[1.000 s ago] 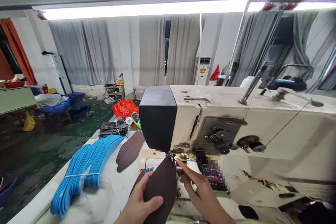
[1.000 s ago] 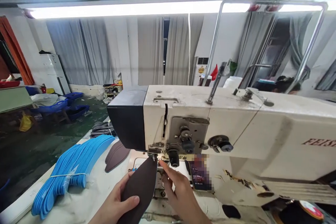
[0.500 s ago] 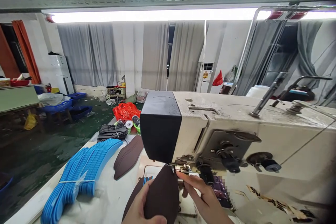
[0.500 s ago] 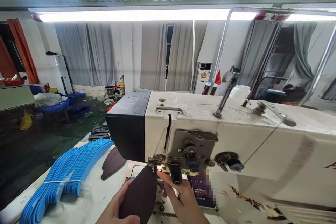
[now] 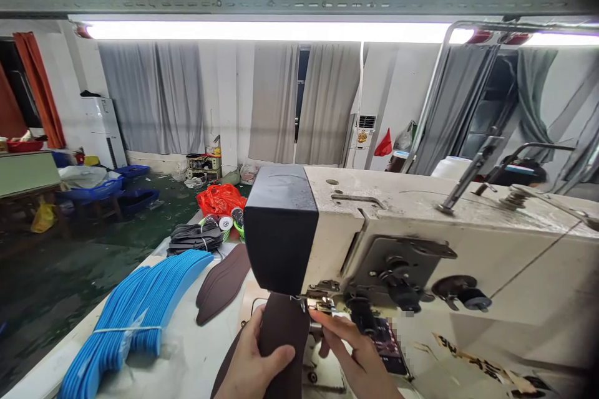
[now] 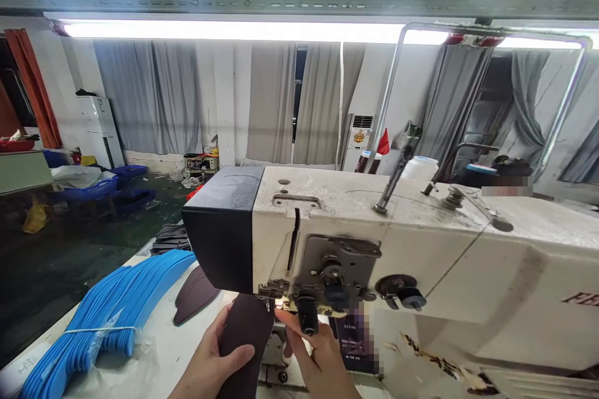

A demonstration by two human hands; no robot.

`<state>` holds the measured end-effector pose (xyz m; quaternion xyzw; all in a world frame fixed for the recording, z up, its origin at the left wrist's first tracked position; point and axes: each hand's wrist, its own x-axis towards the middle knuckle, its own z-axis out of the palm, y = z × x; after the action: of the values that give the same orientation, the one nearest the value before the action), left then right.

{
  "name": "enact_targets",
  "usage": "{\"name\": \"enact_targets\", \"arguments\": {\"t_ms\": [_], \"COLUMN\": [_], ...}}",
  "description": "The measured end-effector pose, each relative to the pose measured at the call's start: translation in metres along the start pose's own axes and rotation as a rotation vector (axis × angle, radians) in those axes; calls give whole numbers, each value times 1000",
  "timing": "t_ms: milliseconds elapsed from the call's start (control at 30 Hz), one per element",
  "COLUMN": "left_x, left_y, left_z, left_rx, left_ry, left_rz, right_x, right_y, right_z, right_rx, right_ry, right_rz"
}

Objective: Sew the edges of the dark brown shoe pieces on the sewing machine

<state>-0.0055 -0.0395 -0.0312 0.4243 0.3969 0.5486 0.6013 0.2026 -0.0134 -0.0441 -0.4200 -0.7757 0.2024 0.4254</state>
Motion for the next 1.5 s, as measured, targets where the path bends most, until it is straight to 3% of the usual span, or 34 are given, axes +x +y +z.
{"name": "enact_targets", "arguments": {"t_ms": [200,367,633,833,1033,1167,1333,1500], "left_x": [-5,-11,-4,5,24,31,22,9], "left_y": [-8,-5,22,40,40,35,24,6], "left_z": [19,24,5,1,-1,1,13,39], "left_rx": [37,-1,36,30,17,-31,-181,-388], "left_ry": [152,44,-173,-170,-174,-95,8,291], "left_rz": [0,-81,-203,-197,-209,-157,-105,-52], "right_x": [1,0,2,-3,-2,0,-1,0], "right_y": [-8,-6,-8,4,2,0,4,1], "right_z": [1,0,-1,3,5,5,8,8], "right_rx": [53,35,74,32,23,28,36,62], "right_ry": [-26,-84,-91,-70,-3,3,-2,-3], "right_rz": [41,59,60,83,16,5,-25,-35]}}
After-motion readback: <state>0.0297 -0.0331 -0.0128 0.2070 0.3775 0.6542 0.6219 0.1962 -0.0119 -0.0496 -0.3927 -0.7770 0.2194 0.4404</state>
